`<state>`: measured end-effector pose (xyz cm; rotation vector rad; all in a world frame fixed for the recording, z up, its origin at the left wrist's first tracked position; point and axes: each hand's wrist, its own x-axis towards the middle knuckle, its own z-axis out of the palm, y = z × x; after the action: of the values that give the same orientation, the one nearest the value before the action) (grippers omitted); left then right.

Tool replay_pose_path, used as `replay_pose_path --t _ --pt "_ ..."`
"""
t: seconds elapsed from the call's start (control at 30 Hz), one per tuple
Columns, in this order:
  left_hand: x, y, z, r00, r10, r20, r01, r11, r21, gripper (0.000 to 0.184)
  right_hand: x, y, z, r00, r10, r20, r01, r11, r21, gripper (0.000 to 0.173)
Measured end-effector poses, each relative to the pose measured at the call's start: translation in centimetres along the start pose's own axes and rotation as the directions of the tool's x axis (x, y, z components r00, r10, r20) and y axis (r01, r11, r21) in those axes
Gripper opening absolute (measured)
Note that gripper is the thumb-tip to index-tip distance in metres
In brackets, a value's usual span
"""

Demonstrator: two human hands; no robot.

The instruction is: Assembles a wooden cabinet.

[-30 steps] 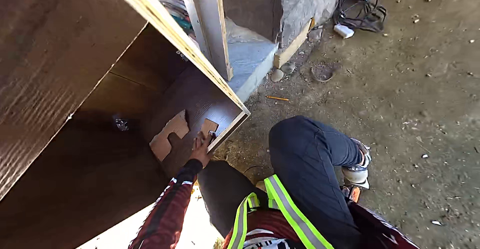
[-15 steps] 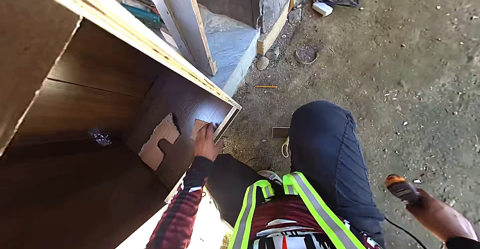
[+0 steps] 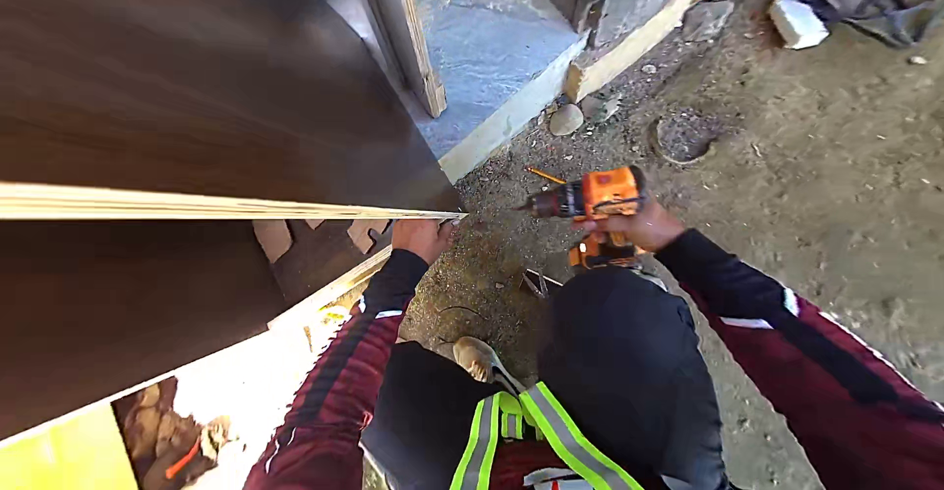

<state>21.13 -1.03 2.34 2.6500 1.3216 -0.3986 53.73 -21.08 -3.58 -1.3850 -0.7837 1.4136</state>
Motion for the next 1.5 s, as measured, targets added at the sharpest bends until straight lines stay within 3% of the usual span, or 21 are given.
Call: replay_pose_path --t 0.13,0.43,0.9,1.1,1.4,1.5 --pt "-0.5 0.6 0.8 0.998 -0.057 -0.032 0.056 0.998 -0.025 0.037 8.1 2.1 1.8 0.956 -0.017 0.293 -0.040 0.981 0.188 0.040" --pt "-1.0 0.6 1.1 0.996 -0.064 -0.065 0.059 0.995 -0.077 0.038 13.1 2.7 2.8 0.888 0.024 0.460 -0.165 0.948 0.270 0.038" --pt "-1.1 0.3 1.8 0.990 0.003 -0.143 -0.015 0.997 -0.081 0.033 12.0 1.3 2.9 0.910 0.026 0.414 -0.129 0.966 0.223 0.035" --pt "-1.2 0.5 1.9 0.990 -0.001 -0.142 -0.012 0.996 -0.092 0.028 12.0 0.7 2.9 0.906 0.101 0.410 -0.216 0.946 0.242 0.030" --pt "-1.1 0.3 2.2 0.994 -0.006 -0.108 -0.002 0.998 -0.069 0.030 11.6 0.1 2.7 0.906 0.101 0.412 -0.196 0.961 0.195 0.032" --pt "-1.4 0.4 2.2 0.995 -0.006 -0.102 -0.001 0.998 -0.066 0.031 11.0 0.1 3.3 0.894 0.173 0.412 -0.286 0.930 0.229 0.030"
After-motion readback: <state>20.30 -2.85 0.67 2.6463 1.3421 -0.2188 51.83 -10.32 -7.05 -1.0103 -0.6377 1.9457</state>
